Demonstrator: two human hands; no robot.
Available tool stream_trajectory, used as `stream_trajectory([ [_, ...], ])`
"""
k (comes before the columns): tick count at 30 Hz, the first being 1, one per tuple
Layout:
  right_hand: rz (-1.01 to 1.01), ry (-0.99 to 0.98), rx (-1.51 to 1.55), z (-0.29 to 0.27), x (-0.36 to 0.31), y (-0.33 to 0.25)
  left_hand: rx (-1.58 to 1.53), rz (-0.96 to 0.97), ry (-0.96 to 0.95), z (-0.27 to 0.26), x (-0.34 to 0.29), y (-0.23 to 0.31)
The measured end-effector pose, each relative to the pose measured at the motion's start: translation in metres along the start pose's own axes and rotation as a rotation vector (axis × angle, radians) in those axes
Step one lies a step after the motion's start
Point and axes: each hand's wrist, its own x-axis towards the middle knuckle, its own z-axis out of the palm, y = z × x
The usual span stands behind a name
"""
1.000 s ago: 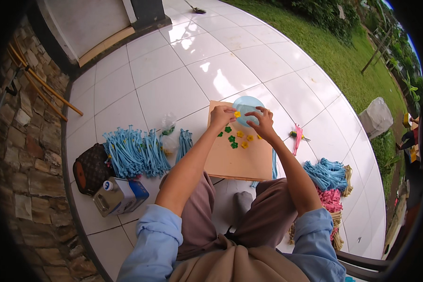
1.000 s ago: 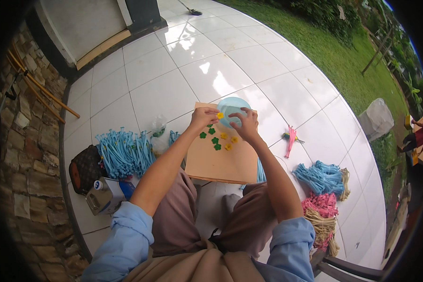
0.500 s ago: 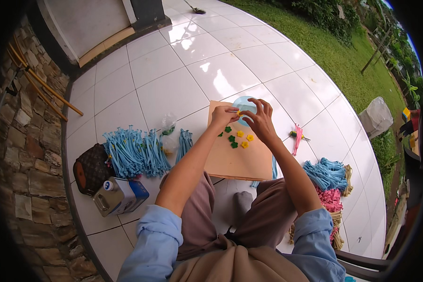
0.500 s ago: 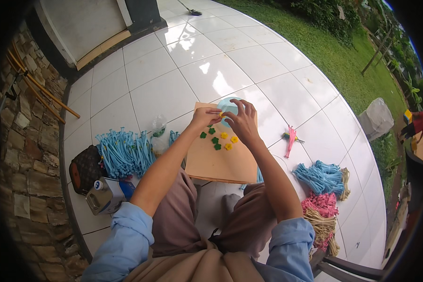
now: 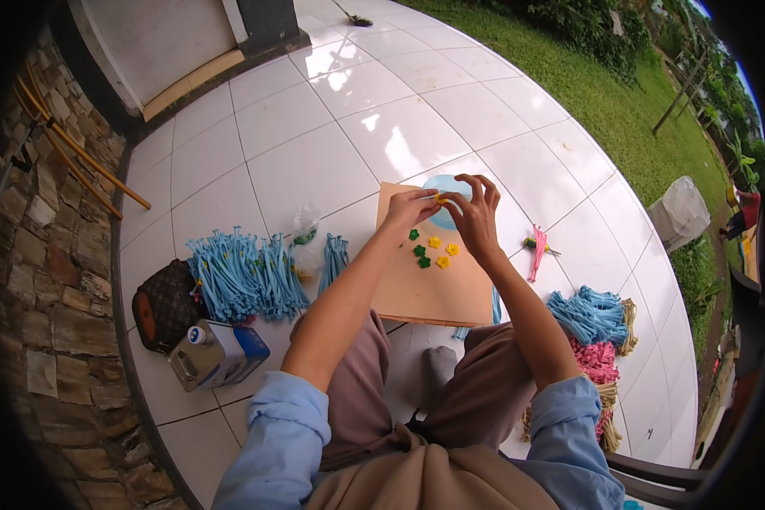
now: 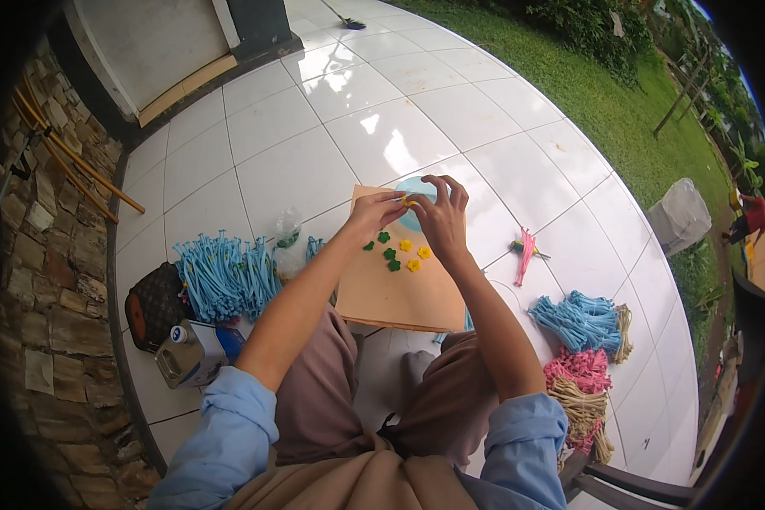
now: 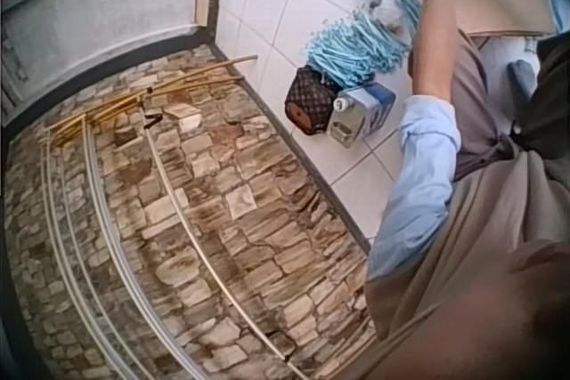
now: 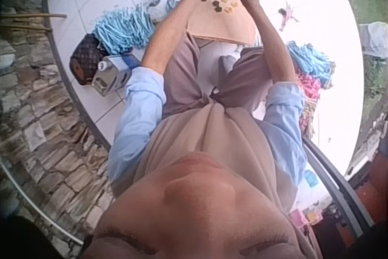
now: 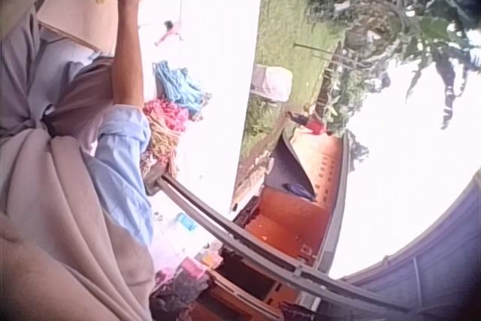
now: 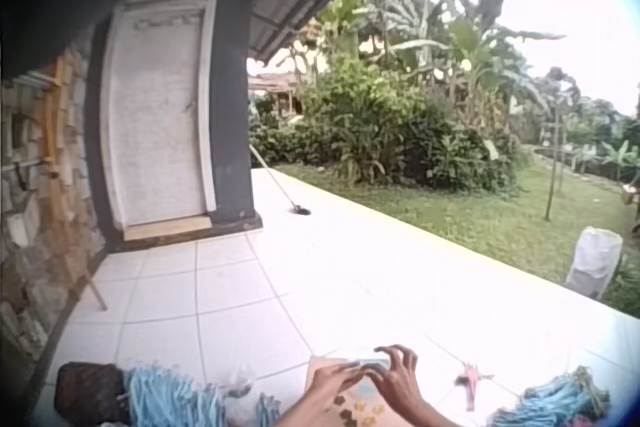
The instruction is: The person assembles shoe straps by applying adhesive from a small dish onto blue straps, folding them over, and then attaching small plastic decorative elements from a bag onto the work surface.
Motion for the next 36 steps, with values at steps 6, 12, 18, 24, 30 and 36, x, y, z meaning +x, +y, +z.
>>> stream_trajectory([
  [6,0.132,0.045,0.122,-0.003,0.000,-0.003,0.072,0.054,0.059,0.004,0.000,0.001],
  [12,-0.001,0.016,0.064,-0.003,-0.003,0.002,0.059,0.066,0.054,0.002,0.000,0.003],
  [18,0.112,0.129,0.050,-0.010,0.006,0.000,0.163,0.075,0.060,0.004,0.000,0.005],
  [24,0.494,-0.202,0.439,-0.016,-0.024,0.042,0.710,0.104,-0.126,0.021,-0.009,-0.018],
  [30,0.509,-0.652,0.470,-0.035,-0.059,0.072,1.267,0.365,-0.409,0.042,-0.009,-0.063],
  [36,0.405,-0.788,0.383,-0.056,-0.076,0.071,1.412,0.486,-0.417,0.045,-0.007,-0.076],
])
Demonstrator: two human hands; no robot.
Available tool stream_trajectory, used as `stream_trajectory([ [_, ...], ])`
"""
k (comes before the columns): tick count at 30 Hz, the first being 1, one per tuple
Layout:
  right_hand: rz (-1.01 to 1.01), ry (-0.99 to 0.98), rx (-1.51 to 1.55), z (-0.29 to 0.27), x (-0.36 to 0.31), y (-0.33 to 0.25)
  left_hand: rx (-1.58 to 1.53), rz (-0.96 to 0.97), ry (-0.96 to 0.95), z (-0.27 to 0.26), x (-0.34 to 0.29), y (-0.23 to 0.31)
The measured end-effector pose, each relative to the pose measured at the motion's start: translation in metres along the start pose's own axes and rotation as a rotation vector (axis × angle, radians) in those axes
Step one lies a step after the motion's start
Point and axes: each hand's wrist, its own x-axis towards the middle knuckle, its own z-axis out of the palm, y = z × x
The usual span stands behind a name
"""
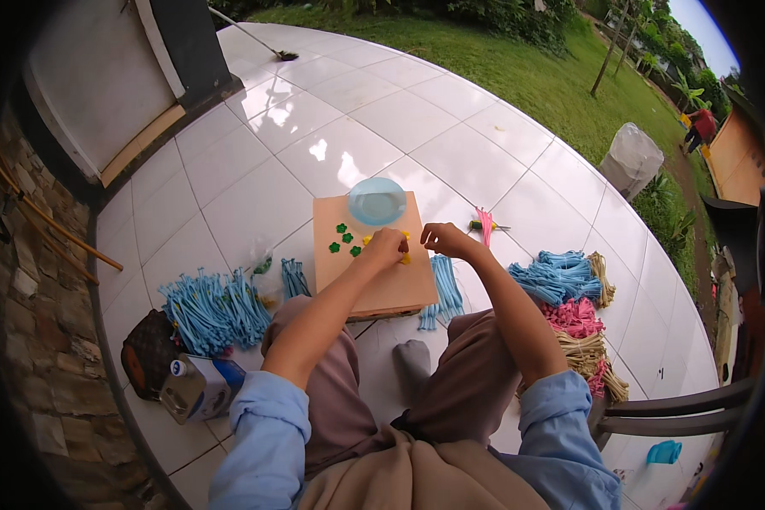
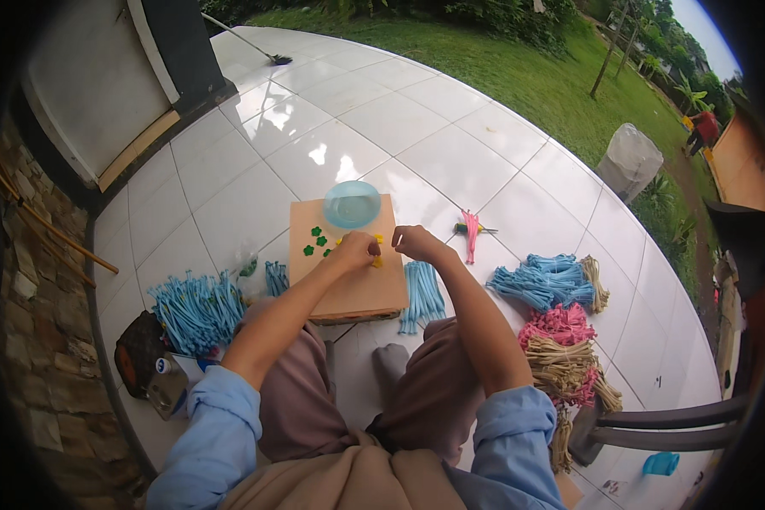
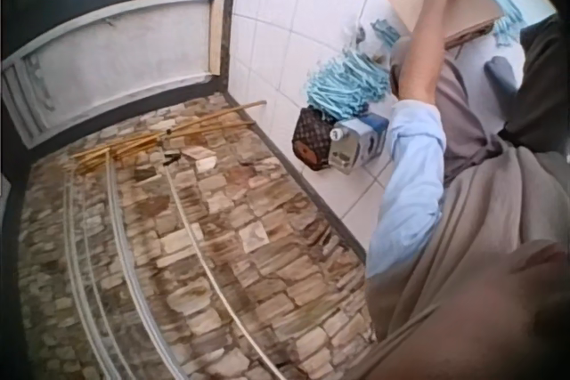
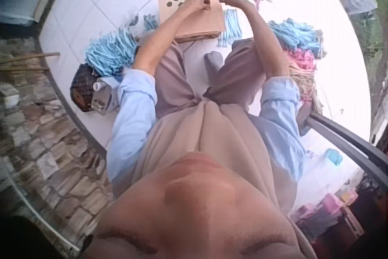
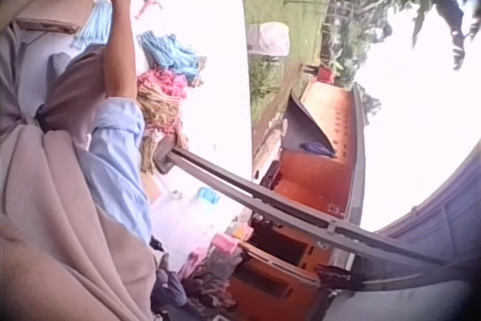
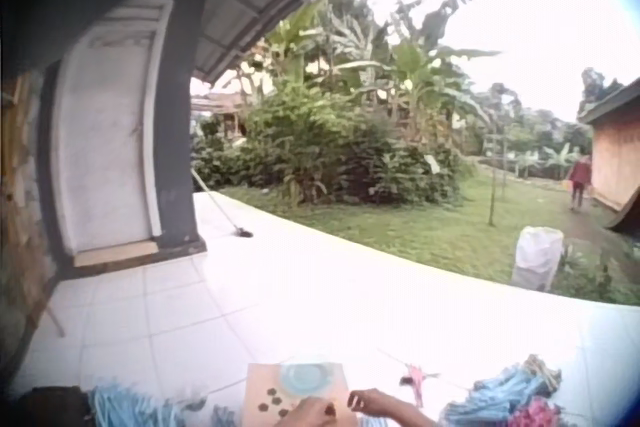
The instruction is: The person assembles shoe straps by applying adhesive from a small dish onto blue straps, folding them over, and then attaching small plastic decorative elements from a bag onto the work surface.
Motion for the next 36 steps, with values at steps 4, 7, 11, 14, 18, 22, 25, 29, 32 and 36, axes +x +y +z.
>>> stream_trajectory([
  [4,-0.017,-0.023,-0.034,0.000,-0.008,0.002,0.066,-0.006,0.055,-0.003,-0.002,0.004],
  [7,0.051,-0.083,-0.004,-0.003,-0.006,-0.010,0.063,-0.031,0.120,-0.022,-0.008,0.008],
  [11,0.025,0.208,-0.090,-0.007,-0.003,0.000,-0.013,-0.032,0.236,-0.057,-0.009,0.033],
  [14,0.012,0.277,-0.005,-0.005,0.016,-0.018,-0.242,-0.207,0.187,-0.070,-0.028,0.019],
  [18,-0.013,0.213,0.081,-0.001,0.033,-0.027,-0.190,-0.268,0.144,-0.065,-0.035,0.002],
  [22,-0.061,0.144,0.069,0.014,0.038,-0.032,-0.268,-0.350,0.151,-0.060,-0.048,-0.016],
  [25,-0.050,0.076,0.049,0.023,0.039,-0.020,-0.169,-0.412,0.157,-0.064,-0.050,-0.014],
  [29,-0.071,0.051,0.050,0.035,0.033,-0.019,0.012,-0.367,0.052,-0.055,-0.062,-0.007],
  [32,-0.242,0.051,0.176,0.046,0.027,-0.015,0.194,-0.280,0.020,-0.040,-0.059,0.003],
  [36,-0.219,0.069,0.252,0.061,0.026,-0.016,0.233,-0.244,0.090,-0.035,-0.053,0.003],
])
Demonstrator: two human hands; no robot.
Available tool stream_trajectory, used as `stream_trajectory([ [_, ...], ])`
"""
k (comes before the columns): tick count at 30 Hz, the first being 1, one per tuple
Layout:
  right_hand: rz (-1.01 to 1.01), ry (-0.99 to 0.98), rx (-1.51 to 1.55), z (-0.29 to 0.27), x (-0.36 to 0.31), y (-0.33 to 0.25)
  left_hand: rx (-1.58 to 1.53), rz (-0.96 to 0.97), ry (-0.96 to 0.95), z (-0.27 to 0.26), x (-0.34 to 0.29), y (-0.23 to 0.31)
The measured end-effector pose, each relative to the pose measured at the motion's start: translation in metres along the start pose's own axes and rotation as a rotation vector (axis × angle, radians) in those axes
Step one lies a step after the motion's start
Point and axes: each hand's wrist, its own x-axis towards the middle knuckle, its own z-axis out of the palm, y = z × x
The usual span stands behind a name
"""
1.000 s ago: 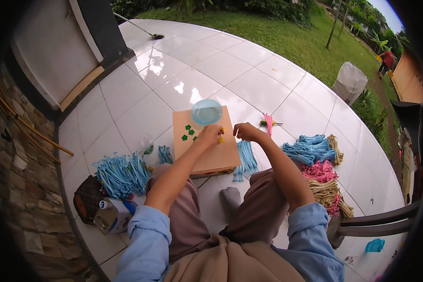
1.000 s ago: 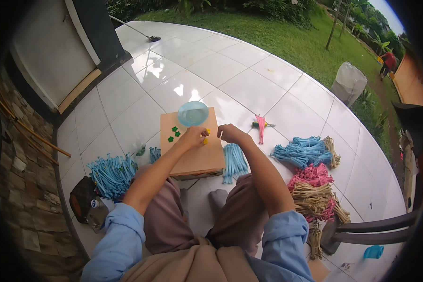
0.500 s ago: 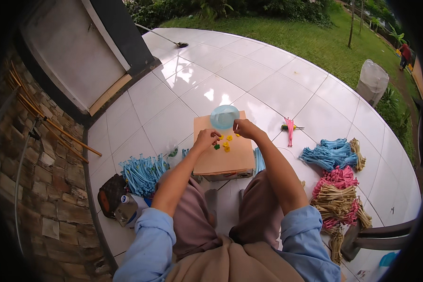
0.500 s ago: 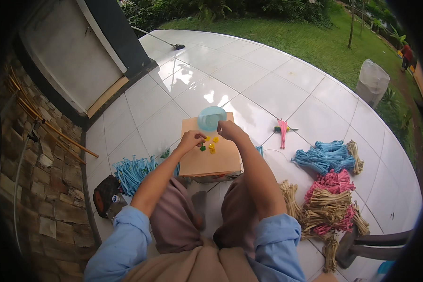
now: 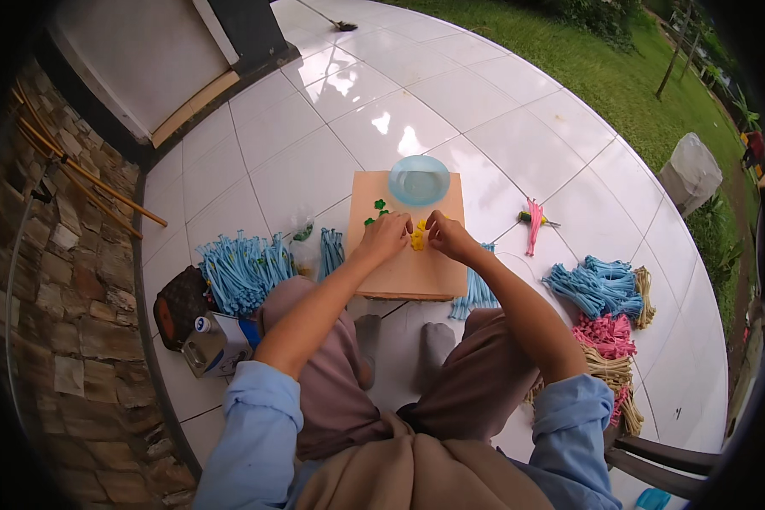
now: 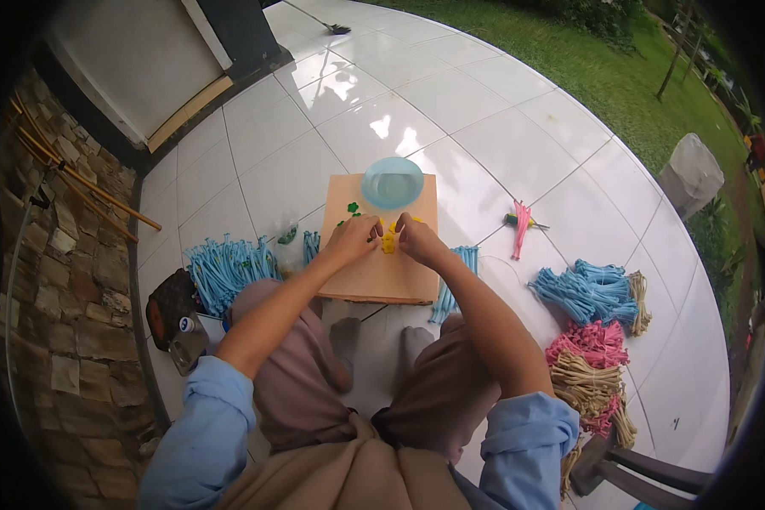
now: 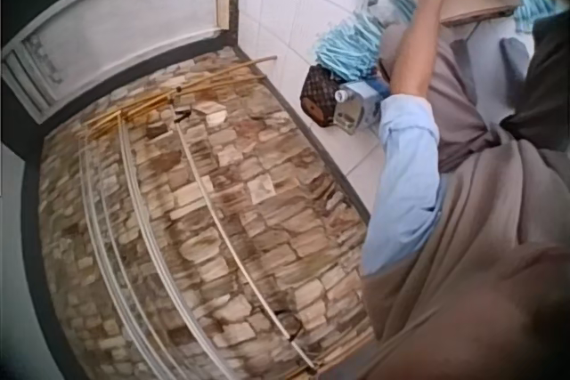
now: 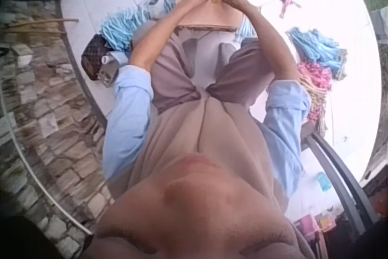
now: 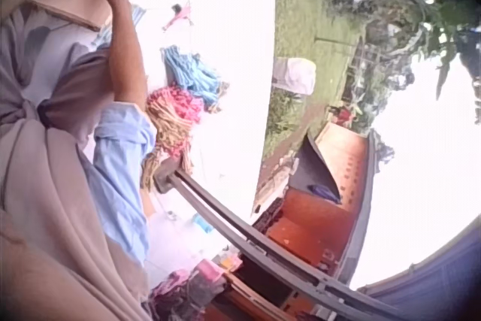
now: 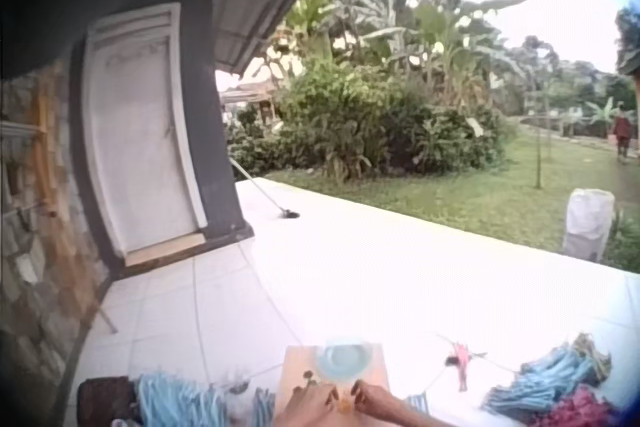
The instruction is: The person assembles shoe straps by applying adhesive from a small dish onto blue straps, folding them over, and then attaching small plastic decorative elements from a bag onto the work surface.
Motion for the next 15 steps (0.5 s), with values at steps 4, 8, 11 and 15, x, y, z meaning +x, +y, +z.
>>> stream_trajectory([
  [4,0.089,0.047,-0.046,0.013,0.006,-0.007,-0.005,0.103,-0.016,-0.001,0.004,-0.006],
  [8,0.014,0.160,-0.136,0.026,0.011,-0.006,0.067,0.142,0.015,0.000,0.007,-0.012],
  [11,0.111,0.158,-0.064,0.024,0.013,-0.009,0.073,0.129,-0.004,0.001,0.009,-0.011],
  [15,0.310,0.034,0.014,0.001,0.012,-0.007,0.096,0.123,0.020,0.004,0.010,-0.002],
])
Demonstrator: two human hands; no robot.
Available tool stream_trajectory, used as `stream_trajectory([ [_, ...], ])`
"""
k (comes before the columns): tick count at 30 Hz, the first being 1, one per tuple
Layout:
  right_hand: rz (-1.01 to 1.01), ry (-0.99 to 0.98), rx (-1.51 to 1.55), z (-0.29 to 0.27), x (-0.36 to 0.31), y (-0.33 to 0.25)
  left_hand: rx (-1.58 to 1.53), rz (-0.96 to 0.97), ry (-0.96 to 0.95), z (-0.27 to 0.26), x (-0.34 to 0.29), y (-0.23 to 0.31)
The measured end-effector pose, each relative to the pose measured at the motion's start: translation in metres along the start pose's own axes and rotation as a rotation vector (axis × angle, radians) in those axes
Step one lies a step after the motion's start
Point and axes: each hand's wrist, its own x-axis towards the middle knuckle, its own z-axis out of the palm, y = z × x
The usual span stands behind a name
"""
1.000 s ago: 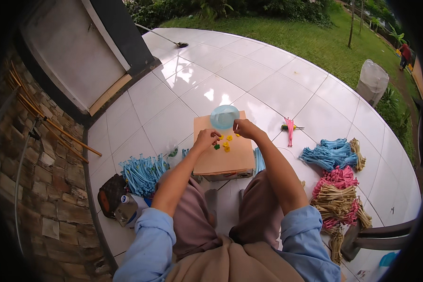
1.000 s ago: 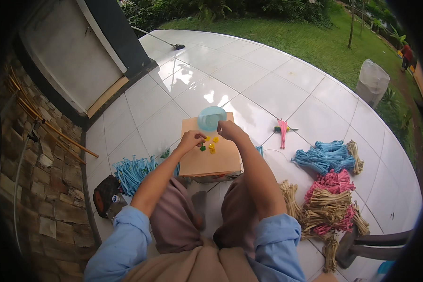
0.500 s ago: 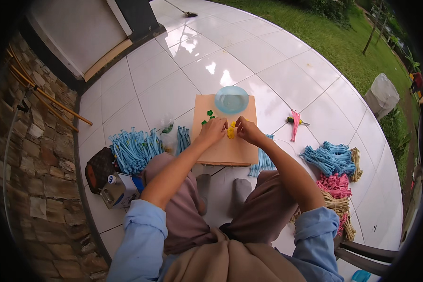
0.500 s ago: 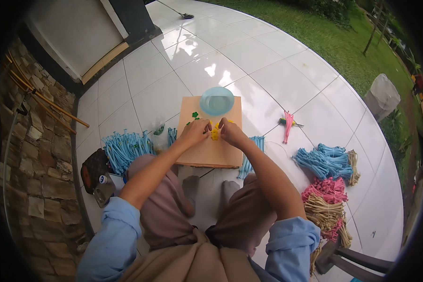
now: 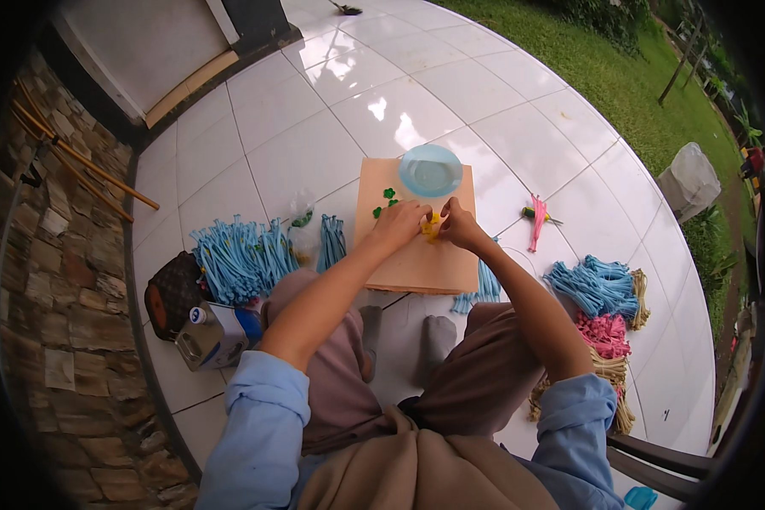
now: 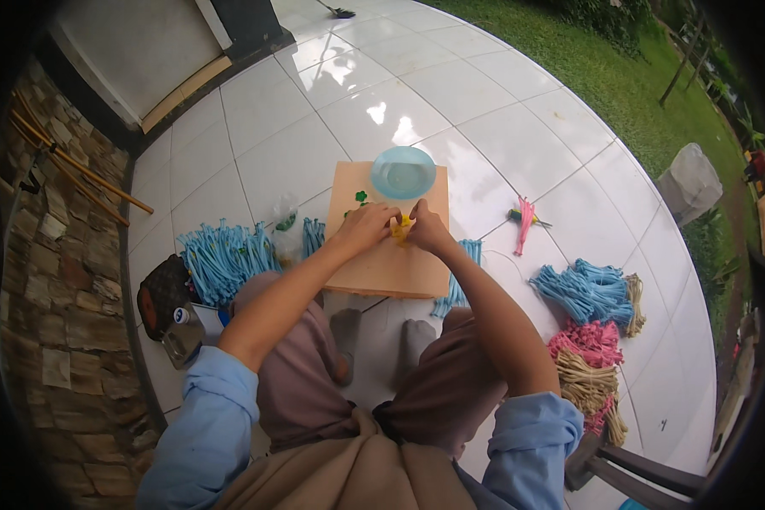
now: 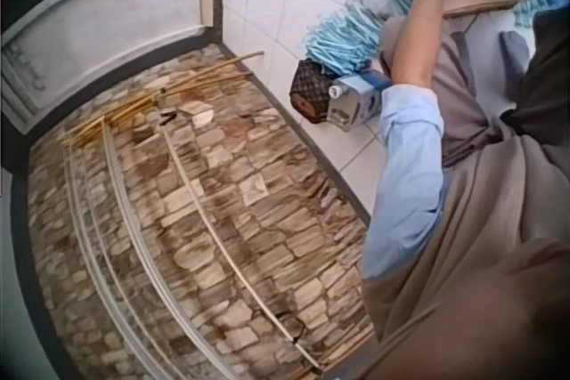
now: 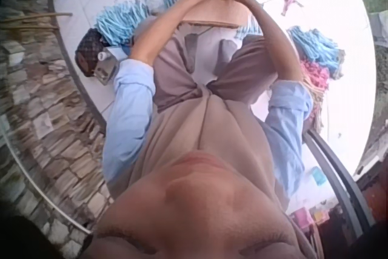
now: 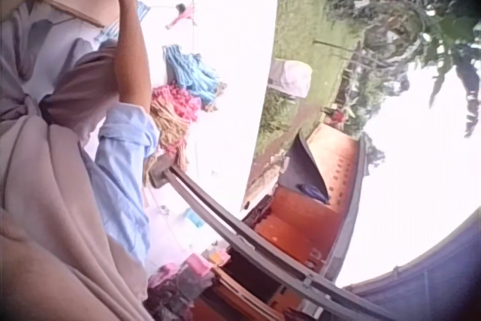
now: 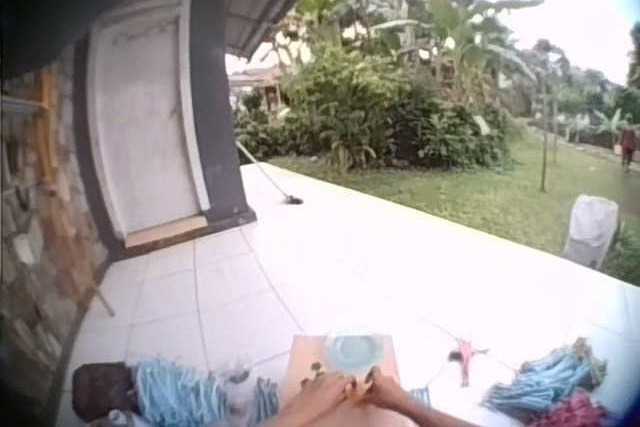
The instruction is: The person assembles shoe straps by applying adhesive from a small dish onto blue straps, folding them over, and then attaching small plastic decorative elements from a bag onto the work surface.
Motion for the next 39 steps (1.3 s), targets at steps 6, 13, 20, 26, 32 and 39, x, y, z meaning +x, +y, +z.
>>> stream_trajectory([
  [6,0.106,-0.045,0.037,-0.015,-0.006,-0.003,-0.051,0.007,0.090,0.009,-0.001,-0.011],
  [13,0.051,0.133,-0.164,-0.032,-0.002,-0.003,-0.058,-0.143,0.116,-0.017,-0.003,0.007],
  [20,-0.294,0.253,-0.055,-0.044,0.001,-0.048,-0.125,-0.408,0.200,-0.112,-0.029,0.001],
  [26,-0.417,0.340,0.302,-0.012,0.011,-0.158,-0.466,-0.353,0.561,-0.168,-0.089,-0.034],
  [32,-0.072,0.023,0.804,0.153,0.049,-0.201,-1.059,-0.763,0.337,-0.128,-0.149,-0.152],
  [39,0.339,0.291,0.636,0.319,0.042,-0.070,-1.017,-0.733,0.504,0.057,-0.195,-0.218],
])
